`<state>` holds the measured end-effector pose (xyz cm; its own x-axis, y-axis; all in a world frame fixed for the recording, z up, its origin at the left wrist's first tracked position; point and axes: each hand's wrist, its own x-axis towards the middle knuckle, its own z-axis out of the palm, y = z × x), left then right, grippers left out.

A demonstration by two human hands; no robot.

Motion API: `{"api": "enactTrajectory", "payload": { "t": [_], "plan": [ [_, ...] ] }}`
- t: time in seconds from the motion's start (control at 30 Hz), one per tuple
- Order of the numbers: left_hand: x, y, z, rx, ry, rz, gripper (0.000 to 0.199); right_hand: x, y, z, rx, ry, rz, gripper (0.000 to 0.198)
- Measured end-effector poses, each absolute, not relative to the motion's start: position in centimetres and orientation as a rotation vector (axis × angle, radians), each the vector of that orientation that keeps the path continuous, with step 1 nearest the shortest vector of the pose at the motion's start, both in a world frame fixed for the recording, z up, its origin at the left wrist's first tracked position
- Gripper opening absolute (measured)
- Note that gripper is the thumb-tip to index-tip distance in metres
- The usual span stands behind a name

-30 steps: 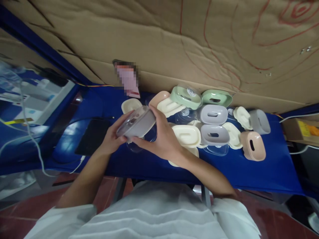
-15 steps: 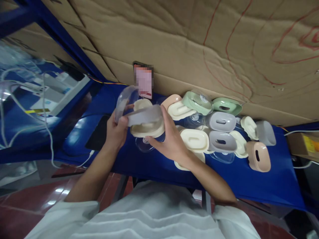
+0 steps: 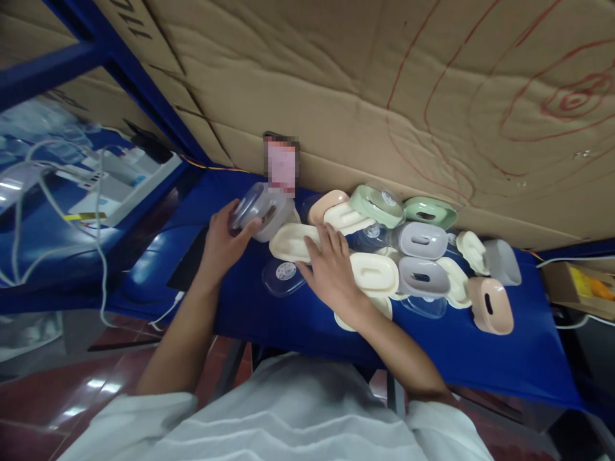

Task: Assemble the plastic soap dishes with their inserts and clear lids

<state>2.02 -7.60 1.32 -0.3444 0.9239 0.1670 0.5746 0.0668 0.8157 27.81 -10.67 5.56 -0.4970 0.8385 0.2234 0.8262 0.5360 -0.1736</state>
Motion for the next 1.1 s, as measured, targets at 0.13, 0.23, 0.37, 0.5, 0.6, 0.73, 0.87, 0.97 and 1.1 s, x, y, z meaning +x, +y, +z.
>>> {"api": "enactTrajectory", "payload": {
  "t": [0.13,0.23,0.37,0.5,0.6,0.73,0.87,0.97,1.1],
  "plan": [
    [2.5,-7.7,1.8,1.551,2.073,1.191,0.083,28.1,-11.5,6.0,-1.352,-2.54,0.054,0.032],
    [2.6,-8.0,1.7,1.607,2.107,1.169,0.088,28.3,-12.9,6.9,-1.243,-2.557,0.061,0.028],
    [2.3,-10.1,1.3,1.643,2.138,1.179,0.092,29.1,-16.5,7.8,-1.023,-2.457,0.164,0.018],
    [2.5,-15.0,2.0,1.684,2.254,1.08,0.094,30.7,-20.9,6.2,-0.938,-2.297,0.293,0.027],
    [3.4,-18.8,2.9,1.679,2.415,0.915,0.09,32.0,-23.8,3.5,-0.947,-2.181,0.381,0.033],
    [5.1,-21.3,2.9,1.664,2.496,0.759,0.082,33.4,-26.5,0.4,-1.026,-2.014,0.501,0.035],
    [6.2,-21.4,1.2,1.691,2.446,0.655,0.084,34.4,-27.7,-0.1,-1.038,-2.032,0.536,0.024],
    [6.4,-21.3,0.6,1.749,2.41,0.67,0.084,35.3,-27.7,0.2,-1.156,-2.022,0.4,0.013],
    [7.5,-21.7,1.8,2.02,2.182,1.041,0.065,37.3,-27.4,-0.1,-1.464,-1.98,0.194,0.03]
  ]
}}
